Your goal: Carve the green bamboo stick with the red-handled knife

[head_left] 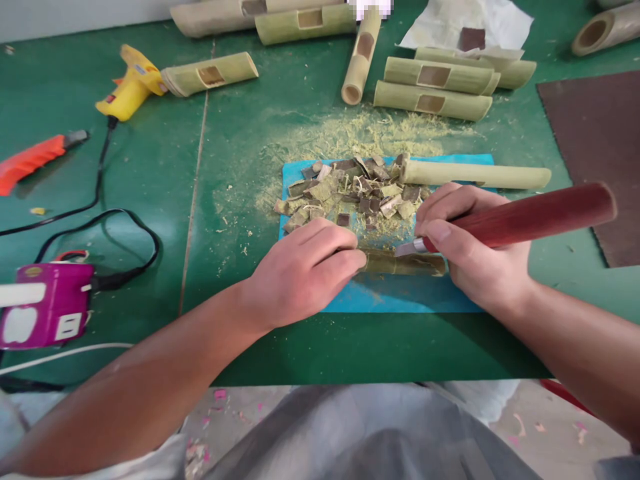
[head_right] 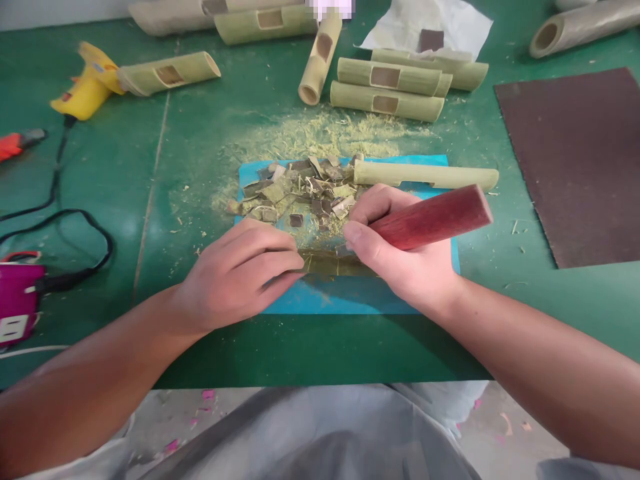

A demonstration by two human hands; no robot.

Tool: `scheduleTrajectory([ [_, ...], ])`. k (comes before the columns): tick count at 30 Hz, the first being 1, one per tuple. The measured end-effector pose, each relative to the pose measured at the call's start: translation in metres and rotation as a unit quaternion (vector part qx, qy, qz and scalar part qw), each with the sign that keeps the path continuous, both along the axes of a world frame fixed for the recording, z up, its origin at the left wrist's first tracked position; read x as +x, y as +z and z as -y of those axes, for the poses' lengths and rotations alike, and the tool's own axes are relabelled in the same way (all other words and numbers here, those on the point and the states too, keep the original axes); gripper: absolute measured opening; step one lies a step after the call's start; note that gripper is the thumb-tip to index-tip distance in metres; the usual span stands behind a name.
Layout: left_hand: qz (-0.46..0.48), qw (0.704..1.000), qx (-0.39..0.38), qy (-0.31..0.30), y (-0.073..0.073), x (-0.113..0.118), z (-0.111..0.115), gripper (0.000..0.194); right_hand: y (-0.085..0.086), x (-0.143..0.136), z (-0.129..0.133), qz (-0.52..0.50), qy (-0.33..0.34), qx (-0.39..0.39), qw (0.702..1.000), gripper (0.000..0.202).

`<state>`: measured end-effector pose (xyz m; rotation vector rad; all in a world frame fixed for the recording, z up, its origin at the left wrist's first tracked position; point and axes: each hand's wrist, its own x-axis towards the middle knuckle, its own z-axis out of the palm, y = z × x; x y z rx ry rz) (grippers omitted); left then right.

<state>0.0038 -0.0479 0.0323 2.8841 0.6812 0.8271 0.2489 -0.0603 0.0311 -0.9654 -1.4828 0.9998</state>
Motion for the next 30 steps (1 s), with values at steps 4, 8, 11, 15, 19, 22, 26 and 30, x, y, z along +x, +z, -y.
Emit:
scheduleTrajectory([
  [4, -0.001, 1.000, -0.003, 0.003, 0.000, 0.000, 0.000, 0.008, 0.003, -0.001, 0.001, 0.022, -0.003, -0.013, 1.000, 0.017],
  [8, 0.002, 1.000, -0.009, -0.002, 0.000, 0.000, 0.000, 0.008, 0.005, -0.003, 0.001, 0.026, 0.003, -0.019, 0.999, 0.018],
  [11, 0.001, 1.000, -0.012, -0.004, 0.000, 0.001, 0.000, 0.007, 0.007, -0.005, 0.001, 0.026, 0.018, -0.030, 0.999, 0.019],
  [15, -0.001, 1.000, -0.003, -0.004, 0.001, 0.001, 0.001, 0.008, 0.009, -0.007, 0.002, 0.026, 0.029, -0.042, 0.998, 0.019],
  [19, -0.004, 1.000, -0.001, -0.003, 0.002, 0.001, 0.001, 0.007, 0.010, -0.007, 0.001, 0.032, 0.042, -0.054, 0.997, 0.019],
  [22, -0.007, 1.000, -0.003, -0.001, 0.002, 0.000, 0.001, 0.007, 0.011, -0.007, 0.001, 0.029, 0.049, -0.066, 0.996, 0.019],
  [26, -0.009, 1.000, -0.001, -0.003, 0.003, 0.000, 0.001, 0.008, 0.010, -0.008, 0.001, 0.025, 0.058, -0.078, 0.995, 0.022],
  [30, -0.011, 1.000, -0.006, 0.001, 0.002, 0.001, 0.000, 0.005, 0.008, -0.010, 0.000, 0.018, 0.049, -0.088, 0.995, 0.026],
])
